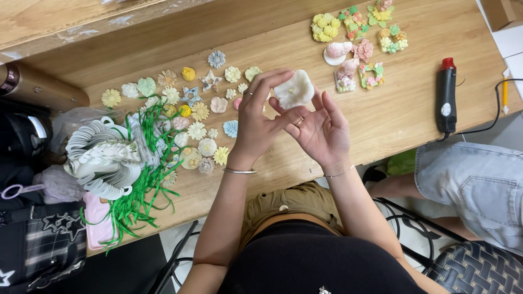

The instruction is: Organize and display wax flower decorations on a shelf.

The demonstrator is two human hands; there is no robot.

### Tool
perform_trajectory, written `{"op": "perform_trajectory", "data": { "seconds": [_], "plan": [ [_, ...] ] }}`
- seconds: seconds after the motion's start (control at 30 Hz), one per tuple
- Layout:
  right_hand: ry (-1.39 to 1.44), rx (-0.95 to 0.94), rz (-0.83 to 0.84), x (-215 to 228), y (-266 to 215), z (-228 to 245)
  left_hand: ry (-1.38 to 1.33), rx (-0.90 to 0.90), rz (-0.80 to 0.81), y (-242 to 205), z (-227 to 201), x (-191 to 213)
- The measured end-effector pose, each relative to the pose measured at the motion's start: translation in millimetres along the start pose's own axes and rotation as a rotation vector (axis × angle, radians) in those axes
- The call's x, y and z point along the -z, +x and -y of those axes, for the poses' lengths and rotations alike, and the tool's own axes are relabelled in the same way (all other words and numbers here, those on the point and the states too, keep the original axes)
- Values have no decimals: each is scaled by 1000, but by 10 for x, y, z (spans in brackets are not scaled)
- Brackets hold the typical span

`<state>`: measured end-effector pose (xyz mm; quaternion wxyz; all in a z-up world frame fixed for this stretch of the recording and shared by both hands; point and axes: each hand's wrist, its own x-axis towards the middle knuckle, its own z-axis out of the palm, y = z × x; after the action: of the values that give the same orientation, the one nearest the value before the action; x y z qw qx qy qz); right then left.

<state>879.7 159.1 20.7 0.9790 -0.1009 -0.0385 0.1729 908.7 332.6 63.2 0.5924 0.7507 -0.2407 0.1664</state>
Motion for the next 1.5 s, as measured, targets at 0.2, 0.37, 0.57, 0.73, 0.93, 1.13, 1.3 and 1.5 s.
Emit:
{"op": "perform_trajectory", "data": {
  "seconds": [0.2, 0.37, 0.57, 0.73, 0.93, 1.13, 1.3, 1.5],
  "plan": [
    [-19, -15, -9, 31, -3, -18, 10, 48, -26, -47, 89, 8],
    [-124, -7, -54, -89, -7, -56, -53, 149, -54, -51, 82, -5],
    [-219, -31, -31, -184, -21, -64, -190, 281, -98, -40, 113, -6],
    [-289, -58, -20, -270, -46, -63, -188, 242, -137, -1, 161, 24],
    [-375, -74, -64, -372, -69, -50, -410, 398, -129, -7, 352, 31],
    [-394, -74, -41, -419, -68, -46, -740, 407, -136, -44, 500, 22],
    [-397, -78, -24, -448, -93, -48, -898, 419, -147, -69, 504, 2],
    [-381, -46, -20, -445, -110, 3, -1025, 410, -83, -94, 482, -48]
  ]
}}
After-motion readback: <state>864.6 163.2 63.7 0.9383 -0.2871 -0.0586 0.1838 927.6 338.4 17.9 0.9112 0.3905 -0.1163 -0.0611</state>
